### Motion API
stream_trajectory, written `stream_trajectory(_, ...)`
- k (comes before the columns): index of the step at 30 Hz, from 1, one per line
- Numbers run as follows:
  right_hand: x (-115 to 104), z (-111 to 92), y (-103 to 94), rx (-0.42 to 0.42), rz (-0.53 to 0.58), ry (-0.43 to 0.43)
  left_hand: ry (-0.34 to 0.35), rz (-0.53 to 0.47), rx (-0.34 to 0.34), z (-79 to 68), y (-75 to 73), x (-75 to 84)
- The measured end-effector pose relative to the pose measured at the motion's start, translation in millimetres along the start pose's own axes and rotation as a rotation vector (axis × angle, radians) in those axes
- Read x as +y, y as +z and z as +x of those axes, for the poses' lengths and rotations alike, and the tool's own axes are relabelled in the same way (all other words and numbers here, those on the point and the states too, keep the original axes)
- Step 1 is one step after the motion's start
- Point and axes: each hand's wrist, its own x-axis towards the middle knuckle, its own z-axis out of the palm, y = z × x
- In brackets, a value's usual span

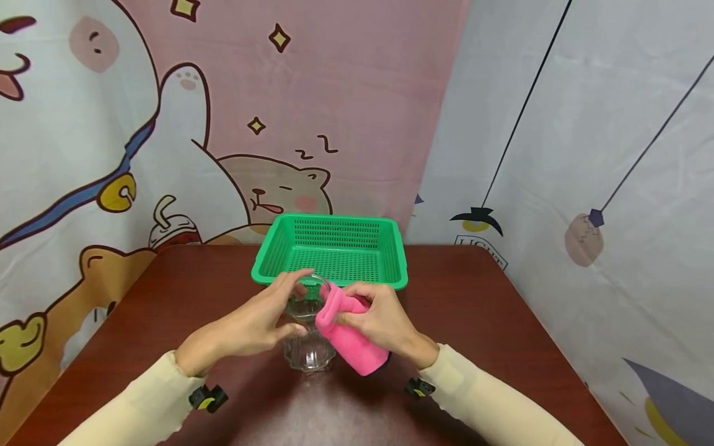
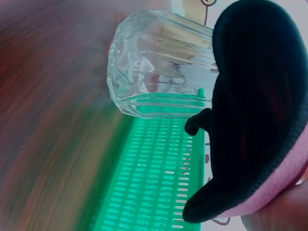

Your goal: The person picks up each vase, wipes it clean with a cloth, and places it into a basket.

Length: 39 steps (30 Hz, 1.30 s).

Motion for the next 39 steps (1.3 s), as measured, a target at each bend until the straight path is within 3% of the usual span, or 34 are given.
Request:
stream_trajectory(12,6,-4,7.4,-0.046,-0.233,-0.019,0.008,0.004,0.005,-0.4,-0.2,0.3)
stream_trajectory(39,22,-7,5.3,-0.304,-0.420,0.037,0.001,0.001,0.009,-0.2,0.2,0.8)
